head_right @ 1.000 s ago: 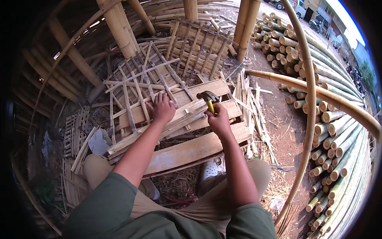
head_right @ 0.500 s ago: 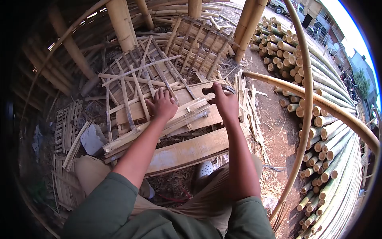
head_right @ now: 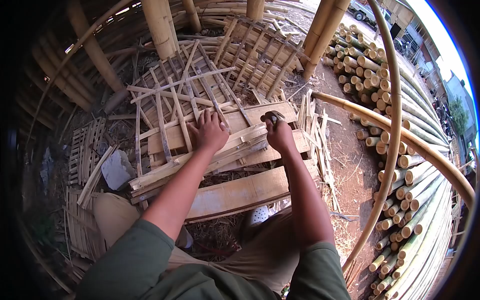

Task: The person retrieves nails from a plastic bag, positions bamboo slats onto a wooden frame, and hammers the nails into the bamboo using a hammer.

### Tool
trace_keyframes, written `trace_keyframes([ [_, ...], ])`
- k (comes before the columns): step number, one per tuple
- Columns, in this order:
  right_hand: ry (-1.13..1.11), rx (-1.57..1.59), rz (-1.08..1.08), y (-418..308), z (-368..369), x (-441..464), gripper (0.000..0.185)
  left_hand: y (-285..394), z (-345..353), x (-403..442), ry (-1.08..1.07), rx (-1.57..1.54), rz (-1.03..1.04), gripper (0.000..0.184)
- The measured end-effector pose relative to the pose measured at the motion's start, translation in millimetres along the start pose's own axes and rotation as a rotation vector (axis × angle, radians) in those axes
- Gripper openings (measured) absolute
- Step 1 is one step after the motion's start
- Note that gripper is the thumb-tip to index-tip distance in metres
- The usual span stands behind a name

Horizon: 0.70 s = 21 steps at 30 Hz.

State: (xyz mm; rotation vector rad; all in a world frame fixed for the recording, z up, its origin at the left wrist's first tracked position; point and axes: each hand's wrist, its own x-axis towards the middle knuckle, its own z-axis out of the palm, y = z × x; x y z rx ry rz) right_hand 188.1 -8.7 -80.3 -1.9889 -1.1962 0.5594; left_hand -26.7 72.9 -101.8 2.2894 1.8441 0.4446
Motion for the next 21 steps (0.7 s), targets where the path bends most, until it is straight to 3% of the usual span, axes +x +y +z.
trace_keyframes([
  [2,0.089,-0.215,-0.126,-14.1,3.4,-9.1,0.048,0.7,0.0,-1.1,-0.002,0.002,-0.002,0.051],
  [6,0.005,-0.172,-0.088,-16.4,12.6,-8.9,0.054,0.2,-0.3,0.3,-0.017,-0.005,-0.003,0.052],
  [10,-0.015,-0.108,-0.070,-12.2,12.1,-8.8,0.051,-0.2,1.1,0.2,-0.014,-0.003,-0.002,0.051],
  [12,0.021,-0.169,-0.176,-7.1,13.9,-6.7,0.045,-0.4,0.8,0.3,-0.018,-0.006,0.001,0.052],
  [16,0.026,-0.180,-0.103,-20.5,10.2,-13.3,0.040,0.2,-0.5,0.1,-0.023,-0.020,-0.001,0.052],
  [21,0.163,-0.128,-0.228,-27.1,10.7,-19.2,0.040,1.0,-2.0,-0.7,-0.033,-0.010,-0.001,0.053],
])
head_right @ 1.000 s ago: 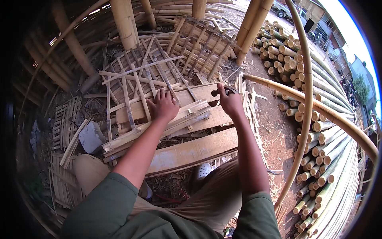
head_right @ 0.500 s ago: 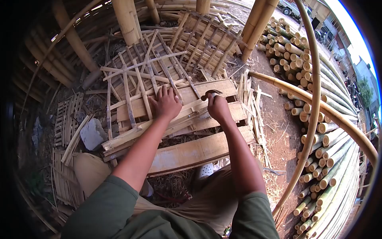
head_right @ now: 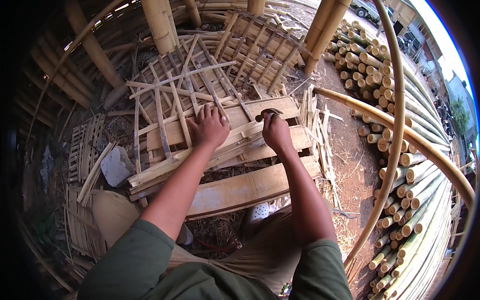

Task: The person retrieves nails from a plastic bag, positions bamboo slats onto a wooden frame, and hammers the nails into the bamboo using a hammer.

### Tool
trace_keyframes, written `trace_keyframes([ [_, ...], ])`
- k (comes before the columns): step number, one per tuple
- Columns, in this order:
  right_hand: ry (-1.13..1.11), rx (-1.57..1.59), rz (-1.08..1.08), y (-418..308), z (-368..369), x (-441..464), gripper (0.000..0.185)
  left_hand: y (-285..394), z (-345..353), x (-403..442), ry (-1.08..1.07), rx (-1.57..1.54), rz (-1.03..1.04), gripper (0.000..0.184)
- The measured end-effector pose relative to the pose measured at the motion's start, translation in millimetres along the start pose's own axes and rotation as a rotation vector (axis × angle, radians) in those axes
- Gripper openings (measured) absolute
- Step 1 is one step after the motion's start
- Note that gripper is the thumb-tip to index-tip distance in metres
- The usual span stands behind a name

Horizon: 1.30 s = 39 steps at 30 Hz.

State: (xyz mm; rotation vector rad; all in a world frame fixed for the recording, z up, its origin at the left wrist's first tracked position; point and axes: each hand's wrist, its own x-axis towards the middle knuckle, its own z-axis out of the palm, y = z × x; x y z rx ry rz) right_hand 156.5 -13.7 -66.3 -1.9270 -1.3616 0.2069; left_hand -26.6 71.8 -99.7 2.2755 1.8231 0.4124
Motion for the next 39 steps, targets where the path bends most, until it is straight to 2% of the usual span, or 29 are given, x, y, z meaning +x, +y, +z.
trace_keyframes([
  [6,-0.074,-0.175,0.038,5.6,-0.7,4.3,0.039,0.4,1.4,0.5,-0.018,0.033,-0.008,0.057],
  [7,0.041,-0.059,-0.038,-8.4,-8.3,1.6,0.041,0.2,2.2,1.3,-0.022,0.047,-0.012,0.057],
  [10,0.216,-0.018,0.106,-26.9,-21.4,14.2,0.038,-0.3,5.2,1.8,-0.017,0.052,-0.015,0.057],
  [11,0.195,-0.041,0.122,-31.0,-22.8,12.7,0.037,-0.7,5.8,1.4,-0.021,0.051,-0.017,0.057],
  [12,0.235,0.006,-0.056,-12.4,-5.2,11.2,0.038,-0.9,5.4,1.0,-0.019,0.054,-0.013,0.057],
  [15,-0.045,-0.125,0.043,-1.4,5.8,2.2,0.038,-0.5,5.6,2.8,-0.014,0.063,-0.013,0.057],
  [18,-0.023,-0.164,0.044,-6.8,-5.6,8.4,0.039,-1.0,6.1,3.1,-0.007,0.060,-0.019,0.059],
  [22,0.158,-0.036,0.070,-38.8,-27.5,14.1,0.039,-2.0,7.4,1.3,0.018,0.031,-0.012,0.061],
  [24,0.162,-0.029,0.024,-36.8,-17.3,8.1,0.041,-2.1,6.6,1.1,0.007,0.033,-0.017,0.062],
  [25,0.109,-0.060,0.113,-25.9,-7.1,10.5,0.044,-1.1,5.4,1.1,-0.003,0.036,-0.017,0.062],
  [26,0.130,0.057,0.160,-14.0,0.5,8.2,0.048,-0.1,4.3,0.6,-0.003,0.036,-0.012,0.062],
  [28,0.031,0.076,0.308,-19.8,-3.6,5.5,0.053,0.2,2.3,0.5,-0.017,0.038,-0.019,0.062],
  [29,0.033,0.075,0.307,-22.6,-7.8,6.7,0.053,0.4,1.3,0.7,-0.016,0.037,-0.017,0.062],
  [31,-0.020,0.212,0.483,-27.3,-16.8,9.6,0.053,0.3,1.6,1.1,-0.019,0.031,-0.024,0.061],
  [32,-0.023,0.209,0.481,-27.4,-18.0,10.3,0.053,0.1,2.2,1.5,-0.019,0.029,-0.028,0.061],
  [35,0.083,0.486,0.348,-25.1,-22.7,9.5,0.047,-0.2,3.5,1.2,-0.021,0.049,-0.021,0.060],
  [39,0.215,0.650,0.438,-46.4,-51.1,6.5,0.047,0.7,1.3,1.7,-0.028,0.051,-0.025,0.059],
])
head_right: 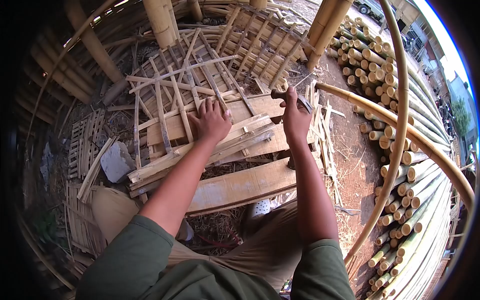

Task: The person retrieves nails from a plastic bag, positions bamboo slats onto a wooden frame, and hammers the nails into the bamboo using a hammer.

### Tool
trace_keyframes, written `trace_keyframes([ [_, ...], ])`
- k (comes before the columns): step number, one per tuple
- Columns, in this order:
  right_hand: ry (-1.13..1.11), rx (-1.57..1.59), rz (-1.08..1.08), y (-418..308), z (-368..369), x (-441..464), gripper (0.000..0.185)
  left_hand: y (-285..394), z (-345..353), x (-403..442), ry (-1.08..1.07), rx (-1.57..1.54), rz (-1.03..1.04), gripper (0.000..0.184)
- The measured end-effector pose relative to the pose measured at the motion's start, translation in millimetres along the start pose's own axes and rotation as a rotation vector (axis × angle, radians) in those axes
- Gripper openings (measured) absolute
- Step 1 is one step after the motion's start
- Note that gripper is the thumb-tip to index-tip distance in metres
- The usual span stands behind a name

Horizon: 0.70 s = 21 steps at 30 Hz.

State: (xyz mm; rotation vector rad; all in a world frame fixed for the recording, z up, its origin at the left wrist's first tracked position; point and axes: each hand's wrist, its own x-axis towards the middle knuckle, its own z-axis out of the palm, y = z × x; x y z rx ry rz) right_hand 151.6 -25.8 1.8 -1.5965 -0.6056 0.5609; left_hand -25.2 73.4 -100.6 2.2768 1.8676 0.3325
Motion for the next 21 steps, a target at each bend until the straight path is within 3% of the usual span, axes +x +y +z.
trace_keyframes([
  [1,0.028,0.019,-0.098,1.4,-2.7,4.5,0.048,0.4,0.2,-0.3,0.000,0.001,-0.004,0.059],
  [13,0.038,0.304,0.051,-0.3,-48.4,0.0,0.060,2.0,-4.4,-1.3,-0.028,0.038,-0.013,0.058],
  [21,-0.193,0.240,0.092,-0.5,-45.1,-7.4,0.062,-0.1,0.8,0.7,0.016,0.029,-0.002,0.057],
])
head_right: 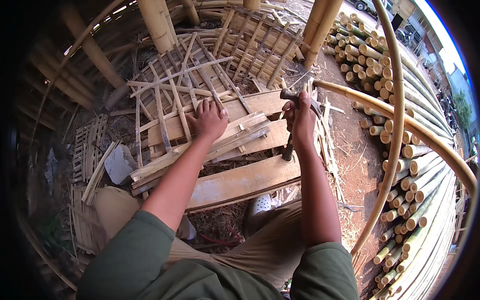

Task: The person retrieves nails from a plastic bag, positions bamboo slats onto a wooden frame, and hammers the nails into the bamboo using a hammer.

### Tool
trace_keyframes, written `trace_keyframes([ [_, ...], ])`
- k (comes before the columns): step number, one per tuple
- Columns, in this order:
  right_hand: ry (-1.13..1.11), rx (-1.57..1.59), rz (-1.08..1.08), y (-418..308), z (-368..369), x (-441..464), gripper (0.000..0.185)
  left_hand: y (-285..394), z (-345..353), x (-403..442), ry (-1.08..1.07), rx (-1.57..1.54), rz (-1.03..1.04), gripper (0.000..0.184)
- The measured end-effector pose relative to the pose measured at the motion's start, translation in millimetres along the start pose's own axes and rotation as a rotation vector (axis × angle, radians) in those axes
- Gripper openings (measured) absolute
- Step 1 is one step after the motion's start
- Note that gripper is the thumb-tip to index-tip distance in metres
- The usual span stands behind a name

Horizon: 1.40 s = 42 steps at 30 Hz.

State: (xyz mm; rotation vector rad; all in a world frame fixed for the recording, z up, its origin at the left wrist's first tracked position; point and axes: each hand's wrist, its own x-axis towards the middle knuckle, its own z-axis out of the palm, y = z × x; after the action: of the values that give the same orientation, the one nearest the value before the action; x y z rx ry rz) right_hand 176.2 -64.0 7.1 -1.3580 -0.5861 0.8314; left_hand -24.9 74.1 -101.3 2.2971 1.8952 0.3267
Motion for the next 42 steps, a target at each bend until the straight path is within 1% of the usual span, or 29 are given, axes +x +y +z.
trace_keyframes([
  [2,-0.011,-0.047,-0.001,6.9,3.8,-2.3,0.064,-0.4,1.6,0.5,-0.001,-0.014,-0.004,0.057],
  [4,-0.108,-0.171,-0.103,25.9,1.4,1.3,0.065,-2.6,2.8,0.8,0.003,-0.022,-0.007,0.057],
  [5,-0.084,-0.181,-0.138,38.9,3.6,3.6,0.060,-2.3,2.9,0.8,0.002,-0.020,-0.005,0.057],
  [6,-0.164,-0.185,-0.268,43.8,4.4,4.9,0.053,-1.2,2.4,0.8,0.001,-0.020,-0.002,0.057],
  [8,-0.113,-0.305,-0.504,55.2,6.7,6.8,0.048,-0.3,2.2,-0.6,0.003,-0.018,0.000,0.057],
  [9,-0.121,-0.423,-0.547,53.0,6.7,3.0,0.046,0.3,1.2,-0.4,0.008,-0.013,0.001,0.057],
  [10,-0.156,-0.440,-0.494,40.9,12.1,-8.2,0.045,1.2,-0.3,-0.1,0.008,-0.017,0.003,0.057],
  [12,-0.136,-0.623,-0.469,32.8,15.8,-20.6,0.039,0.8,-0.3,-0.7,-0.002,-0.012,-0.004,0.057],
  [13,-0.122,-0.708,-0.428,41.9,11.3,-18.4,0.036,-0.2,0.7,-0.6,0.005,-0.020,-0.002,0.056],
  [14,-0.124,-0.762,-0.472,57.7,5.4,-11.5,0.037,-0.6,1.4,-0.4,0.002,-0.021,-0.001,0.056],
  [16,-0.087,-0.873,-0.418,61.7,8.4,-13.8,0.037,0.1,1.6,0.0,0.004,-0.009,-0.001,0.056],
  [17,-0.084,-0.932,-0.313,60.9,10.1,-12.5,0.036,0.3,1.6,0.2,0.005,-0.009,0.002,0.056],
  [20,-0.080,-0.915,-0.278,85.4,4.3,1.1,0.034,-0.3,-0.5,0.2,0.001,-0.020,0.000,0.055],
  [22,-0.096,-0.895,-0.282,82.8,5.5,1.5,0.032,0.7,-5.6,-1.0,-0.052,-0.050,-0.003,0.061],
  [24,-0.147,-0.929,-0.430,72.3,7.2,3.2,0.031,0.9,-8.4,-2.4,-0.057,-0.049,-0.001,0.061],
  [26,-0.118,-0.942,-0.449,59.4,14.4,0.2,0.029,1.7,-9.9,-1.1,-0.062,-0.051,-0.002,0.061],
  [28,0.013,-0.909,-0.514,55.1,20.0,-4.3,0.029,1.1,-7.9,-1.7,-0.056,-0.060,-0.005,0.062],
  [29,0.042,-0.944,-0.485,55.4,21.1,-6.1,0.030,0.5,-6.7,-1.8,-0.061,-0.059,-0.005,0.062],
  [31,0.024,-0.976,-0.486,72.2,16.7,-2.0,0.031,0.1,-4.6,0.0,-0.061,-0.042,0.000,0.062],
  [32,0.004,-1.006,-0.493,82.4,13.8,1.8,0.032,-0.1,-2.9,-0.7,-0.063,-0.042,0.001,0.062],
  [33,-0.105,-1.116,-0.439,84.7,11.8,2.5,0.033,-0.1,-1.3,-1.2,-0.032,-0.030,0.005,0.059],
  [34,-0.105,-1.116,-0.441,86.4,9.3,3.6,0.033,-0.4,-0.1,-0.8,0.002,-0.018,0.008,0.055],
  [38,0.002,-1.079,-0.413,72.8,9.4,4.7,0.034,0.2,-0.6,-1.1,0.000,-0.034,0.004,0.055],
  [40,0.058,-0.994,-0.529,58.8,14.1,2.0,0.033,0.6,-0.9,-0.8,0.003,-0.051,0.002,0.055],
  [42,0.067,-0.976,-0.537,59.7,20.0,3.4,0.032,0.6,-0.5,-0.6,0.006,-0.055,0.003,0.055],
])
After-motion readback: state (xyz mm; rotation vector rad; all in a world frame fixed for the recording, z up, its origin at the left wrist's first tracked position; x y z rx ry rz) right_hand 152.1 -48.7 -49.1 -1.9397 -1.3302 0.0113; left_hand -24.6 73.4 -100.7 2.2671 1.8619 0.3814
